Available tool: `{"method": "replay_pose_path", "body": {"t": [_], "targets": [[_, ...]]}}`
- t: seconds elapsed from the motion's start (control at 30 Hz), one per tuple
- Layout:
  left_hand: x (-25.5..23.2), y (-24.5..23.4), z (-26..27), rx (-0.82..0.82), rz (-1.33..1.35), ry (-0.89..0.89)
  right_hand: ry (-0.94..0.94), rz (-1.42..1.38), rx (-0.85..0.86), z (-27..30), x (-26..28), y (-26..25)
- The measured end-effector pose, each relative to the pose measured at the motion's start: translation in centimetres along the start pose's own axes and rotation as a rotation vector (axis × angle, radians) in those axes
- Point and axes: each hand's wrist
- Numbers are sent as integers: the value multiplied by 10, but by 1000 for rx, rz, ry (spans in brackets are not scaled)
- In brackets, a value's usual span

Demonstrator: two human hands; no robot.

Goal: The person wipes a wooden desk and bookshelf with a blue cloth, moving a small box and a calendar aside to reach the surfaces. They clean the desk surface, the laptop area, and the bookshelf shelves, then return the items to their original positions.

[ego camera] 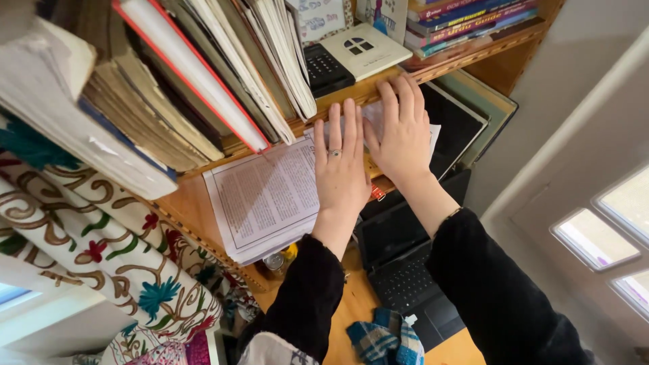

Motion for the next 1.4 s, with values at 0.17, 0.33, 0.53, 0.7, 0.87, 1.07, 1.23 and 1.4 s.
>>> {"method": "replay_pose_path", "body": {"t": [0.17,0.33,0.53,0.7,0.87,1.07,1.23,1.4], "targets": [[-4,7,1,-55,-30,-11,4,-5,-21,0,0,2],[-6,11,0,-74,-28,-20,-4,-13,-74,1,1,8],[-7,10,2,-136,-243,-45,-45,-67,-128,-7,9,-11],[-8,17,1,-120,-31,-32,-40,85,-70,5,0,17],[-6,14,0,-73,-56,-22,-30,110,-4,6,5,9],[-2,6,0,-64,-65,-2,-28,122,116,7,8,-7],[-2,-5,6,-8,-86,10,-28,101,253,7,6,-23],[-10,-1,72,-12,112,75,133,-346,378,66,22,-41]]}}
Point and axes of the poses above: each hand's wrist, its own z-axis away from the middle knuckle, its own y-axis out of the palm, x = y × z, and after that the axes turned 14 degrees about -y, right-handed
